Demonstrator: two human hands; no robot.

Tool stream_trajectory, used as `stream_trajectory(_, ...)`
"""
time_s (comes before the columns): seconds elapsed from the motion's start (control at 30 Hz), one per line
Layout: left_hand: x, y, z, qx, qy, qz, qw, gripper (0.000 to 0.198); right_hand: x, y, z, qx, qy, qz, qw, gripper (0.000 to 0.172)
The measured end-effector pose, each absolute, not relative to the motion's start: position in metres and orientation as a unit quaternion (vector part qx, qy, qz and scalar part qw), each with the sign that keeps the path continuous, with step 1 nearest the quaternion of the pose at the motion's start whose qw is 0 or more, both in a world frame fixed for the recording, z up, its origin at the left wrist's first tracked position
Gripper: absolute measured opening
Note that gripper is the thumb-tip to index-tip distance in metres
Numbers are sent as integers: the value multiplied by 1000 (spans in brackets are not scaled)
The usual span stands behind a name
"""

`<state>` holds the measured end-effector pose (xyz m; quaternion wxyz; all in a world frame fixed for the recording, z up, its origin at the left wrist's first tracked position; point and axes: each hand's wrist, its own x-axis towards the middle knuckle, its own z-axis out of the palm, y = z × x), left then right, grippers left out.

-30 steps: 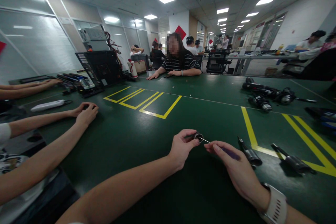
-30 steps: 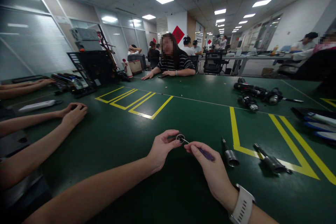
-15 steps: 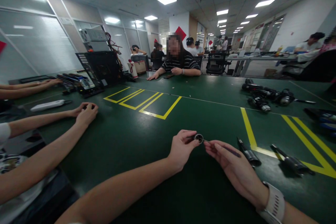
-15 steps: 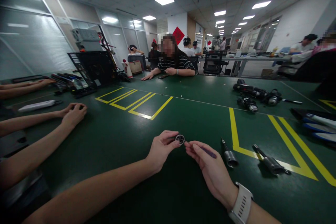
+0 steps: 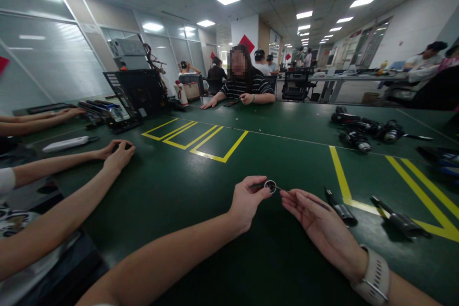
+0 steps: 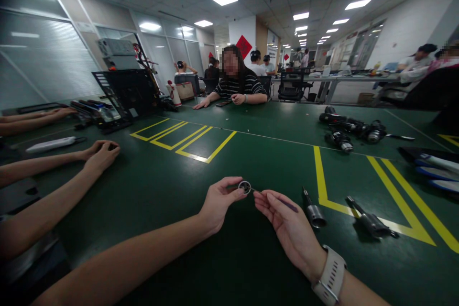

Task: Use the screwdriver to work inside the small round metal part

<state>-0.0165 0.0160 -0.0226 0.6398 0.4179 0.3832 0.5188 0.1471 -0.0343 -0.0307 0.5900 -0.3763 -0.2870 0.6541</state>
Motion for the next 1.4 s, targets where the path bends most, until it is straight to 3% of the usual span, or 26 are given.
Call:
stream_trajectory(0.17, -17, 20, -29, 435, 402, 530, 607, 29, 141, -41, -28, -426, -343, 584, 600, 21)
stream_trajectory(0.4, -18, 21, -32, 465, 419, 514, 586, 26, 138, -49, -26, -524, -482, 458, 532, 31)
stream_trajectory(1.2, -13, 23, -34, 480, 422, 531, 556, 12, 134, -52, -35, -497, -668, 260, 488, 24)
stream_trajectory(1.4, -13, 23, -34, 487, 422, 528, 554, 11, 136, -53, -34, -503, -673, 262, 474, 23)
